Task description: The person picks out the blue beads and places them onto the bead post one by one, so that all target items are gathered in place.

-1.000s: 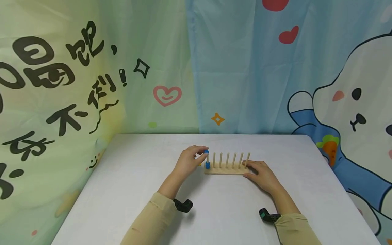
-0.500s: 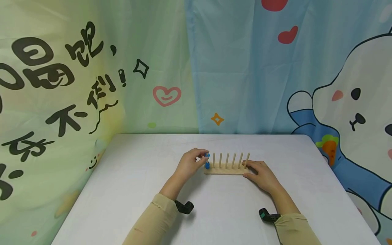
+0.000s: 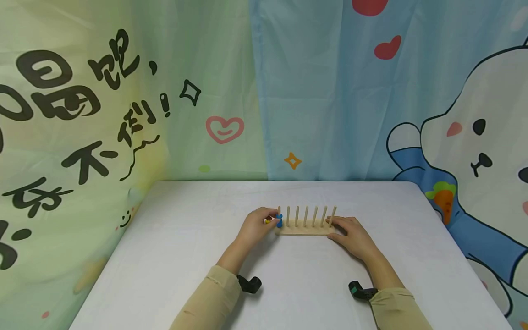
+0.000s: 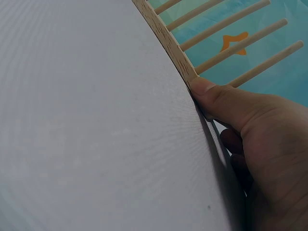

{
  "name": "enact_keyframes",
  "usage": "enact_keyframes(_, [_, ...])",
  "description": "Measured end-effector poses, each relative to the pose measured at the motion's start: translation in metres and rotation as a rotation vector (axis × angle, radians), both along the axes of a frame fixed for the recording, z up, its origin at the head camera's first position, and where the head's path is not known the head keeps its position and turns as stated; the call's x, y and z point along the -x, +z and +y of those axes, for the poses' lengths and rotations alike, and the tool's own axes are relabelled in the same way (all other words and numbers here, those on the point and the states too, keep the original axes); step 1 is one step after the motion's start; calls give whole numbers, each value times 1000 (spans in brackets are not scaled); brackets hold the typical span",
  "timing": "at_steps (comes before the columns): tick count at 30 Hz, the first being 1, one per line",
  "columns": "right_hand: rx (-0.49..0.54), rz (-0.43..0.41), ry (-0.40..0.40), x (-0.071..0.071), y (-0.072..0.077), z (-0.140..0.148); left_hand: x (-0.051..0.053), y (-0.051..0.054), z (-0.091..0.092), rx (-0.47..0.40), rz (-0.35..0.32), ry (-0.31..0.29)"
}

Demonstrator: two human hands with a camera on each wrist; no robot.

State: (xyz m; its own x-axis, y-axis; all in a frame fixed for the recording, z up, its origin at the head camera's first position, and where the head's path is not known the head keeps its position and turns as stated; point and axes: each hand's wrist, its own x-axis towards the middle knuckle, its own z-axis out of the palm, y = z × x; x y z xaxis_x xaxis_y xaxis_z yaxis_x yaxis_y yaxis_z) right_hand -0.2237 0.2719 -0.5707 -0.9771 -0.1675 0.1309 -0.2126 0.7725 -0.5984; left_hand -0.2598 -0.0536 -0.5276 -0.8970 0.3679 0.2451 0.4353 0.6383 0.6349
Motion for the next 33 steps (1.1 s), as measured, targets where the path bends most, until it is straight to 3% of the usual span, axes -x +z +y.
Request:
enact_keyframes(8, [1, 15, 3, 0, 0, -1, -1, -6, -3, 15, -64, -13])
enact_keyframes(15, [-2, 11, 5, 1, -3, -1, 0, -9, -7, 27, -53, -11])
enact_keyframes(21, [1, 7, 2, 1, -2, -1, 4, -10, -21, 8, -26, 75])
enact_keyframes(25, [1, 12, 1, 1, -1, -1, 10, -12, -36, 0, -55, 145])
enact_keyframes(33, [-6, 5, 2, 1, -2, 0, 17, -20, -61, 111, -123, 249])
